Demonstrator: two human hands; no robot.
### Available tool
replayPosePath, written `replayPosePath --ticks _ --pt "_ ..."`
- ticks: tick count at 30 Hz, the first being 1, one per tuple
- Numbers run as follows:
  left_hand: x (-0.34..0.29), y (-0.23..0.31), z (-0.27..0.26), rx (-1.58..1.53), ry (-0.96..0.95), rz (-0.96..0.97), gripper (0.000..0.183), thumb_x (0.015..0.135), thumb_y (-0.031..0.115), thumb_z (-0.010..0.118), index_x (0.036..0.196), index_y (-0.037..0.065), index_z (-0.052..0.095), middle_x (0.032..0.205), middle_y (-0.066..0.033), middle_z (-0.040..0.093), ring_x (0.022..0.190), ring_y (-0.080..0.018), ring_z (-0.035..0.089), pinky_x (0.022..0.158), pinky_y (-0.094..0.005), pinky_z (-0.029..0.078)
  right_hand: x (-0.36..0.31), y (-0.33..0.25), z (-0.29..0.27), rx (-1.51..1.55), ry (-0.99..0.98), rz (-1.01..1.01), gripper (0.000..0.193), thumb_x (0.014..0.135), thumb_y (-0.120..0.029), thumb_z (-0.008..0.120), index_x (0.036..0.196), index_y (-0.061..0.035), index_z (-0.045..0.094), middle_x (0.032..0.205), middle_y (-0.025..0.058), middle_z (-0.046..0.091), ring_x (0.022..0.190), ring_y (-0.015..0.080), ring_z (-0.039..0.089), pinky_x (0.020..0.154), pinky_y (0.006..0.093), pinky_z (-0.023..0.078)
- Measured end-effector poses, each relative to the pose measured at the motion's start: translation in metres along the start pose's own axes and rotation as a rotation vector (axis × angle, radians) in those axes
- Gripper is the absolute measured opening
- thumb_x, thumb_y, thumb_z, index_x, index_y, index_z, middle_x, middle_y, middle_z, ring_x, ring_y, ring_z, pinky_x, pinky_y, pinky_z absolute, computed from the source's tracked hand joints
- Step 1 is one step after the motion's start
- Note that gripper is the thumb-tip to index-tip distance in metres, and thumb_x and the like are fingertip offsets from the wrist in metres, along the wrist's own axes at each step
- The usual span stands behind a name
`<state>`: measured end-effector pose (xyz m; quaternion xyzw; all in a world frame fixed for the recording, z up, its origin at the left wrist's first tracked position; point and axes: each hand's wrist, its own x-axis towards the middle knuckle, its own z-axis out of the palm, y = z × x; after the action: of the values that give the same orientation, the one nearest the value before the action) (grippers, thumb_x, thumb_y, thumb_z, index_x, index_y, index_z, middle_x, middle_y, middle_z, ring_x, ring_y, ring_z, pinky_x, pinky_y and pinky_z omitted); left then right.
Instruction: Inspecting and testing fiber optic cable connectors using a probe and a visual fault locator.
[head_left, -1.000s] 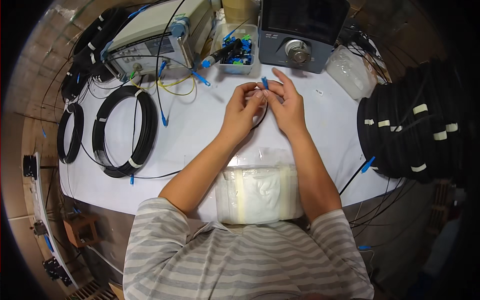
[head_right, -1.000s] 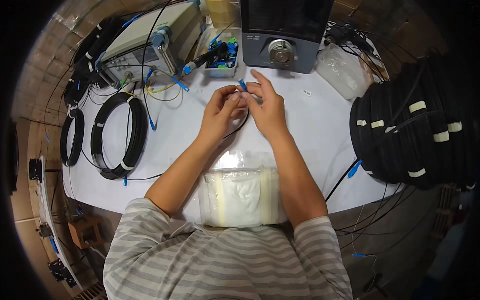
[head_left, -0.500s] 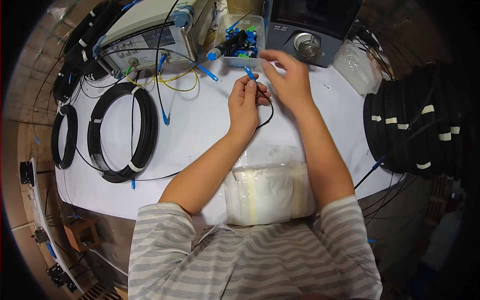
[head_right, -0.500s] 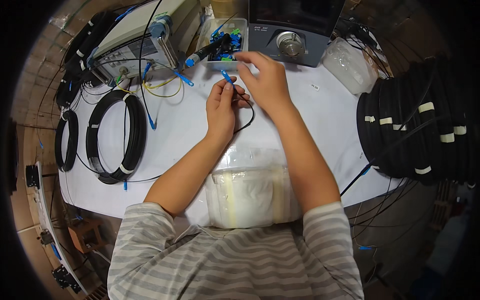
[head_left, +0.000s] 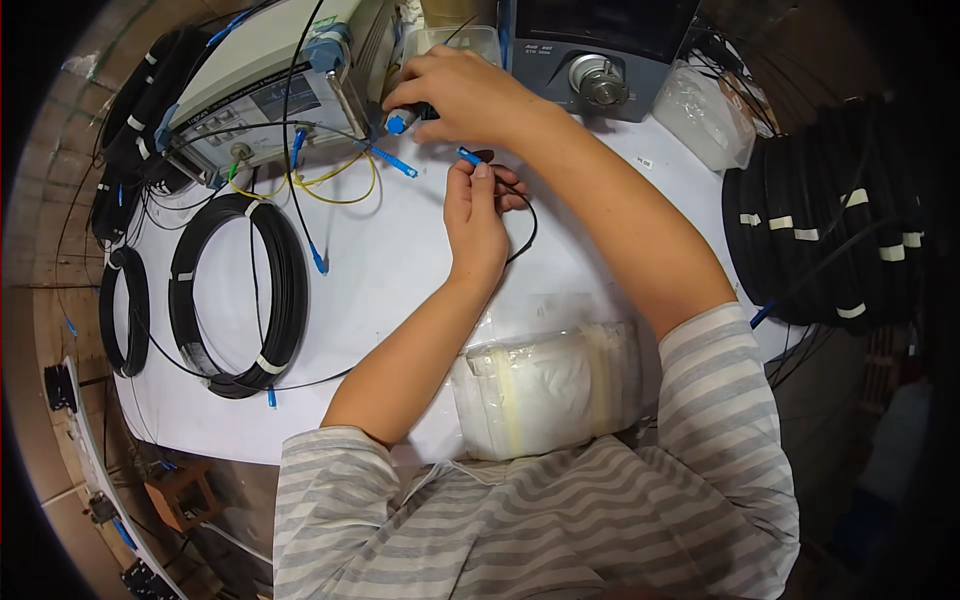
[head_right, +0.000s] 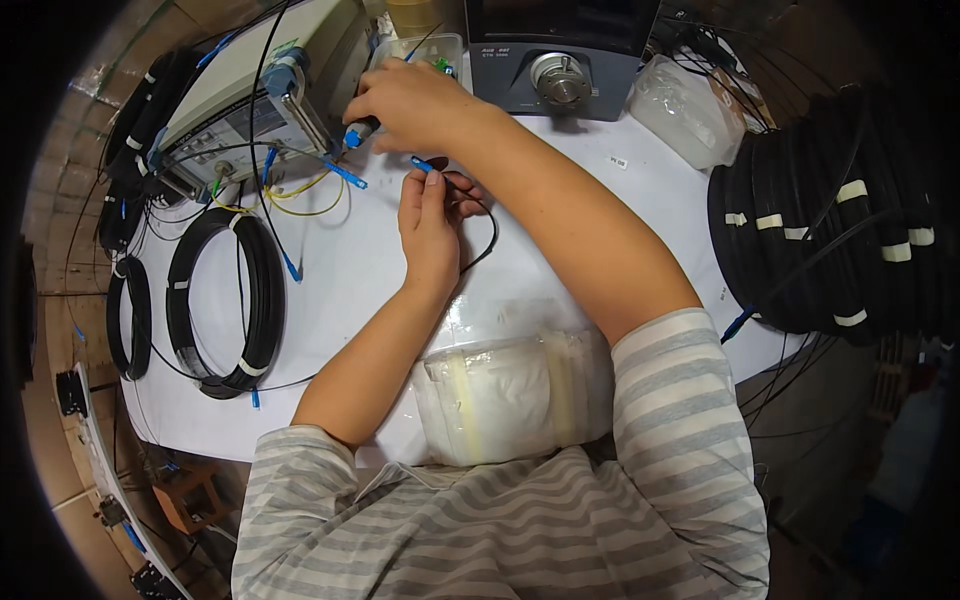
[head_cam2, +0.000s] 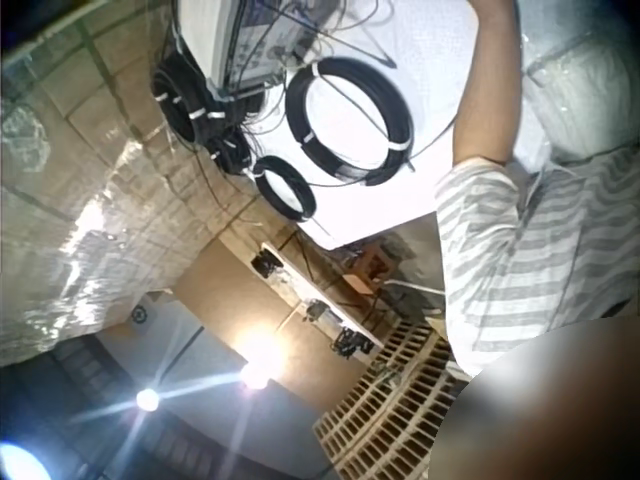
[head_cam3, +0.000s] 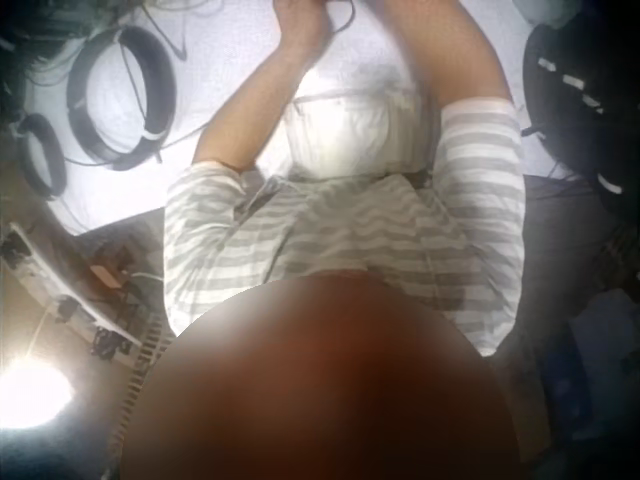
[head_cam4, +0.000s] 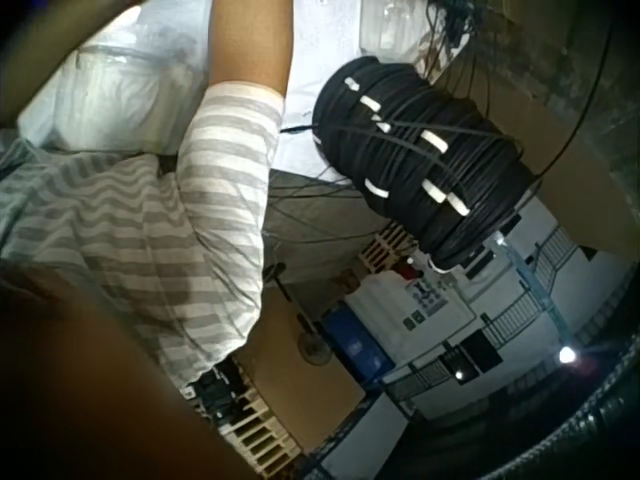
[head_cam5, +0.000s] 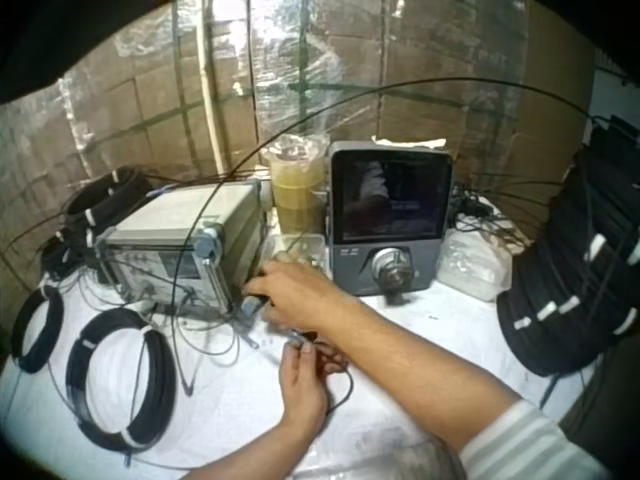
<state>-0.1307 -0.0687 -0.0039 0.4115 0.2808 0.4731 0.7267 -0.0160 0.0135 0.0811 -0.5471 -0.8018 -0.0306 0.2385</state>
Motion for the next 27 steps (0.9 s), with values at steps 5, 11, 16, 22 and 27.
replayPosePath --ticks 5,11,16,22,27 --pt "0.000 -0.002 0.000 0.002 -0.033 0.000 0.029 0.112 0.023 0.043 0.126 -0.003 0.048 0.097 -0.0103 0.063 0.084 -0.0153 0.064 0.073 -0.0264 0.054 -0.004 0.004 -0.001 0.095 0.127 -0.048 0.034 0.081 -0.022 0.081 0.115 -0.0196 0.075 0.114 -0.0006 0.070 0.111 0.0269 0.061 0.096 0.0426 0.050" --pt "-0.002 -0.003 0.000 -0.003 -0.049 -0.014 0.030 0.112 0.022 0.043 0.129 -0.003 0.047 0.098 -0.0105 0.064 0.085 -0.0156 0.064 0.075 -0.0258 0.053 -0.041 -0.009 -0.058 0.300 0.547 -0.080 0.039 0.089 -0.010 0.075 0.128 -0.0071 0.069 0.120 0.0102 0.072 0.112 0.0242 0.066 0.099 0.0351 0.050" --pt "-0.004 0.002 -0.001 0.025 -0.054 -0.014 0.029 0.112 0.022 0.045 0.130 -0.001 0.048 0.099 -0.0102 0.064 0.087 -0.0158 0.065 0.077 -0.0267 0.054 -0.086 -0.043 -0.089 0.804 0.708 0.095 0.038 0.094 -0.015 0.070 0.129 -0.0019 0.065 0.107 0.0069 0.071 0.102 0.0142 0.065 0.095 0.0298 0.052" --pt "-0.004 0.003 0.000 0.091 -0.062 -0.019 0.028 0.112 0.022 0.044 0.129 0.000 0.049 0.098 -0.0090 0.065 0.088 -0.0157 0.065 0.078 -0.0277 0.055 -0.136 -0.039 -0.074 1.239 0.701 0.357 0.037 0.093 -0.022 0.047 0.117 0.0037 0.061 0.082 0.0052 0.058 0.070 0.0101 0.049 0.064 0.0259 0.042" --pt "-0.005 0.003 0.001 0.104 -0.079 -0.018 0.029 0.112 0.023 0.044 0.129 0.001 0.050 0.098 -0.0088 0.065 0.088 -0.0158 0.065 0.078 -0.0279 0.055 -0.149 -0.031 -0.067 1.181 0.662 0.394 0.032 0.092 -0.024 0.048 0.101 0.0038 0.062 0.074 0.0056 0.055 0.064 0.0103 0.047 0.059 0.0266 0.040"
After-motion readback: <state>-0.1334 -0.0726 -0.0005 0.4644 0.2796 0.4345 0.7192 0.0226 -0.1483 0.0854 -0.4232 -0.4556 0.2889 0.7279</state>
